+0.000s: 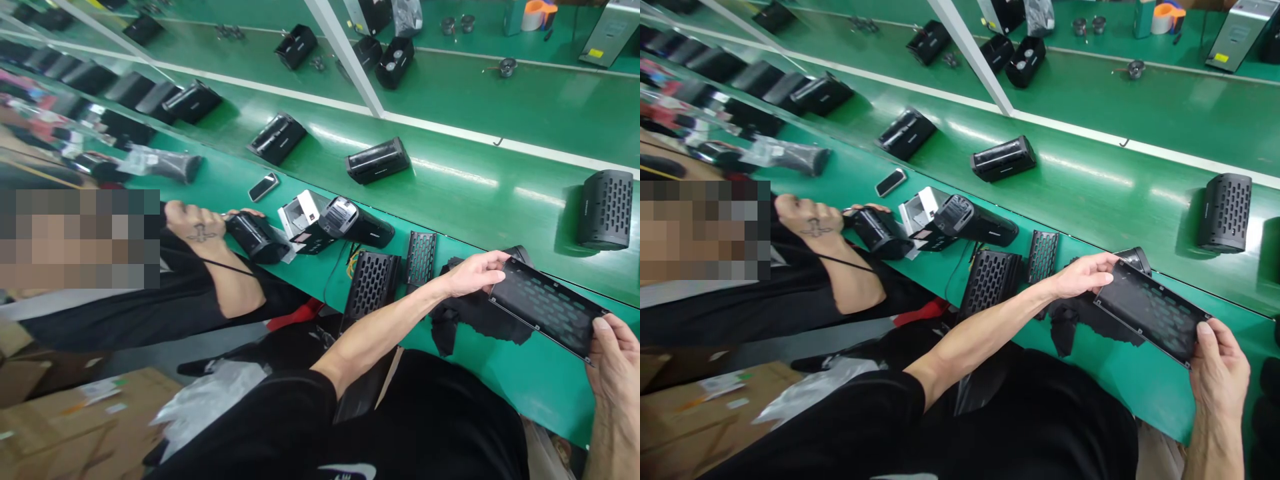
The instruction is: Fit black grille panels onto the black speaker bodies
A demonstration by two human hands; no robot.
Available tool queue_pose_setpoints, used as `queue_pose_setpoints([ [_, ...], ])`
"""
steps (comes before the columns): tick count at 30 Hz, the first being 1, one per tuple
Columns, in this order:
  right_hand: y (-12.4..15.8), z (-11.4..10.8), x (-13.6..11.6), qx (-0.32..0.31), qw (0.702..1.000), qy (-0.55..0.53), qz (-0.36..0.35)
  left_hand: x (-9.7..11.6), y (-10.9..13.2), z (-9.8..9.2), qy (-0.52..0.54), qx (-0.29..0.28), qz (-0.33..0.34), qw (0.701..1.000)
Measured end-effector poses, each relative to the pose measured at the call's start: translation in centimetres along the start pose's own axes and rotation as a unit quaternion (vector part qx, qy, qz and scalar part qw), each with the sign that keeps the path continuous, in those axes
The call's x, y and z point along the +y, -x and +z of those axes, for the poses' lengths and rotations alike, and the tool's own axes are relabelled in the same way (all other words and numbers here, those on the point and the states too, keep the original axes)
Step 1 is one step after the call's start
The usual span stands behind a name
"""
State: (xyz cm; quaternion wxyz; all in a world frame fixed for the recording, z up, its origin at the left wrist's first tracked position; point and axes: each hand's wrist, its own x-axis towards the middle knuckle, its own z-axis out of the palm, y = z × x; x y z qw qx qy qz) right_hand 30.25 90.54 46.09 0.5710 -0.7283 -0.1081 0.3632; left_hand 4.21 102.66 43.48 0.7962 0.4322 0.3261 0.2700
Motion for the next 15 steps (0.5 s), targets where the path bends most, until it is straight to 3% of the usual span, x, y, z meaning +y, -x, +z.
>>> queue_pose_setpoints([
  [5,0.27,0.17,-0.42,0.005,1.000,0.025,-0.018,-0.02,-0.03,-0.06,0.017,0.000,0.000,1.000],
  [15,0.46,0.35,-0.88,0.026,0.999,0.035,0.018,-0.33,0.04,-0.37,-0.002,-0.019,0.022,1.000],
])
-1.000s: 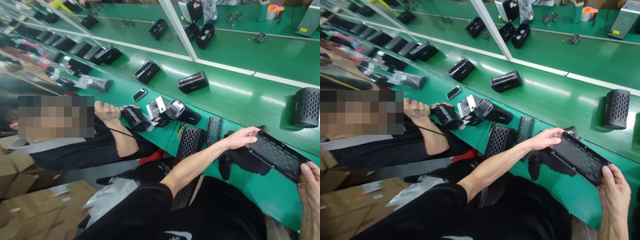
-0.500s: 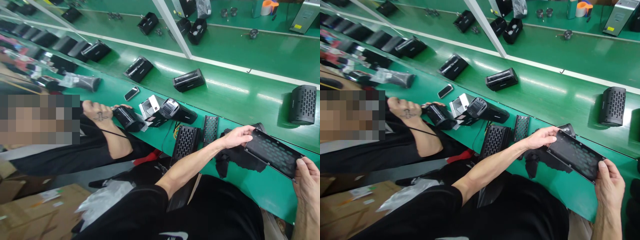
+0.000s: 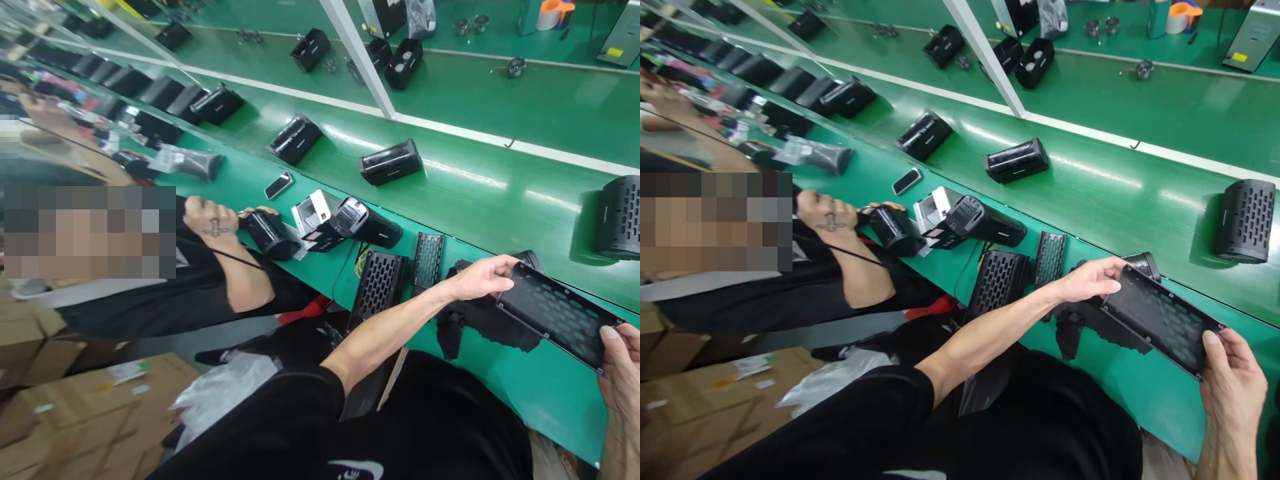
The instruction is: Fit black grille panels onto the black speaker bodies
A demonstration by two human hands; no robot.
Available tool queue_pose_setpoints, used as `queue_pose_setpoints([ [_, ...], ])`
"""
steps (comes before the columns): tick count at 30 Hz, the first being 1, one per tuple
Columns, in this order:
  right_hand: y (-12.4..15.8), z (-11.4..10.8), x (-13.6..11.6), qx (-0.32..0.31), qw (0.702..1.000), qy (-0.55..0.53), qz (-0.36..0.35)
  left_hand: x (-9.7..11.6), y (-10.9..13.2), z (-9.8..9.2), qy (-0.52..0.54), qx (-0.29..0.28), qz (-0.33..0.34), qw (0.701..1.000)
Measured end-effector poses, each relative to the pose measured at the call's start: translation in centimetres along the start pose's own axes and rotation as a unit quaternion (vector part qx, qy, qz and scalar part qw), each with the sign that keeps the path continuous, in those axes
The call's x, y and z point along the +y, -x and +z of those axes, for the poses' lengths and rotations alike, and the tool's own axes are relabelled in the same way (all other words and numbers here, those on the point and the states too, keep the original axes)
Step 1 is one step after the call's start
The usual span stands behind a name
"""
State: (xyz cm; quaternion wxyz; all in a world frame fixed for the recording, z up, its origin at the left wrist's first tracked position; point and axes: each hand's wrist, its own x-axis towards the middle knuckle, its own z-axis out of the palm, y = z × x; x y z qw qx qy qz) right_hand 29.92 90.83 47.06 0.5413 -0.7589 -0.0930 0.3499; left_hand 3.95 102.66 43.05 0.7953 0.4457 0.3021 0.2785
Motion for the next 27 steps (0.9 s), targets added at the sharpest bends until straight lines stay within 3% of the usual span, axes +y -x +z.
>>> queue_pose_setpoints([
  [8,0.1,0.3,-0.3,0.007,1.000,0.018,0.005,-0.1,0.2,-0.1,-0.007,0.010,-0.010,1.000],
  [16,-1.1,-0.2,1.1,-0.052,0.998,-0.018,-0.035,0.1,0.4,-0.3,0.002,0.020,-0.013,1.000],
  [20,-1.3,0.0,1.2,-0.048,0.998,-0.007,-0.039,0.0,0.5,-0.4,0.017,0.028,-0.016,0.999],
  [27,-0.5,1.2,-0.3,-0.052,0.998,-0.023,0.003,-1.2,0.1,-1.3,0.125,0.073,-0.012,0.989],
])
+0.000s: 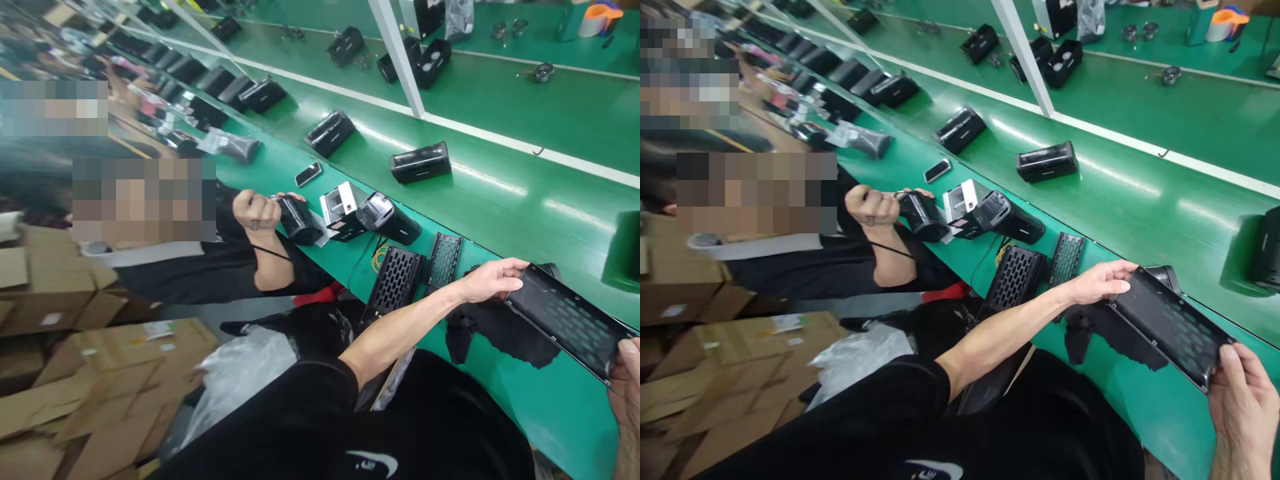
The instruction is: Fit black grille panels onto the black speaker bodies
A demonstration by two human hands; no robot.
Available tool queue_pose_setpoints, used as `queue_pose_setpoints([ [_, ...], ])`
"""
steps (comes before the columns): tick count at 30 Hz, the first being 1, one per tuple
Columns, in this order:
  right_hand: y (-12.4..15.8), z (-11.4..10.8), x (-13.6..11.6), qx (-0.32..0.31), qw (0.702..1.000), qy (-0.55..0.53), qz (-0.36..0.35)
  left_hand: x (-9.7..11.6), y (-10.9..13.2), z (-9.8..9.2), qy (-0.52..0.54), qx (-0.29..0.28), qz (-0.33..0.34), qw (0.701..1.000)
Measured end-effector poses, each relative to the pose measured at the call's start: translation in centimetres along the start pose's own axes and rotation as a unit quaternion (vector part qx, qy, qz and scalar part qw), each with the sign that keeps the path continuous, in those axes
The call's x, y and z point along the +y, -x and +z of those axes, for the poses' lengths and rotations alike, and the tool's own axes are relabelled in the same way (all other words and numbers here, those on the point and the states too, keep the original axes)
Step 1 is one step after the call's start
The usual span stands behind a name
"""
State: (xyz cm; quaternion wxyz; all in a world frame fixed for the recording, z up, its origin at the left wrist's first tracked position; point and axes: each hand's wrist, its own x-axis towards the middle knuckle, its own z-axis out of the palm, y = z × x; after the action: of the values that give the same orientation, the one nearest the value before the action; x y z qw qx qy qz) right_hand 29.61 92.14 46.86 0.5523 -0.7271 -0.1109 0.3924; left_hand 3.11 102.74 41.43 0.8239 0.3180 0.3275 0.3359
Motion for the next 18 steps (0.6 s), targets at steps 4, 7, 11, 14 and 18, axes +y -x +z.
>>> queue_pose_setpoints([
  [4,0.0,1.1,0.1,-0.028,1.000,0.011,0.004,-1.0,0.1,-0.5,0.140,-0.022,0.036,0.989],
  [7,0.8,3.8,1.0,-0.050,0.999,-0.021,-0.004,-2.0,0.4,0.1,0.193,-0.026,0.079,0.978],
  [11,3.6,7.9,2.4,-0.168,0.983,-0.069,0.005,-2.5,0.6,0.6,0.177,0.015,0.086,0.980],
  [14,3.4,8.6,2.5,-0.269,0.963,0.018,-0.022,-1.7,1.1,-0.3,0.191,0.054,0.112,0.974],
  [18,-2.8,8.4,2.1,-0.327,0.799,0.351,-0.363,0.2,3.0,-2.3,0.217,0.079,0.143,0.962],
])
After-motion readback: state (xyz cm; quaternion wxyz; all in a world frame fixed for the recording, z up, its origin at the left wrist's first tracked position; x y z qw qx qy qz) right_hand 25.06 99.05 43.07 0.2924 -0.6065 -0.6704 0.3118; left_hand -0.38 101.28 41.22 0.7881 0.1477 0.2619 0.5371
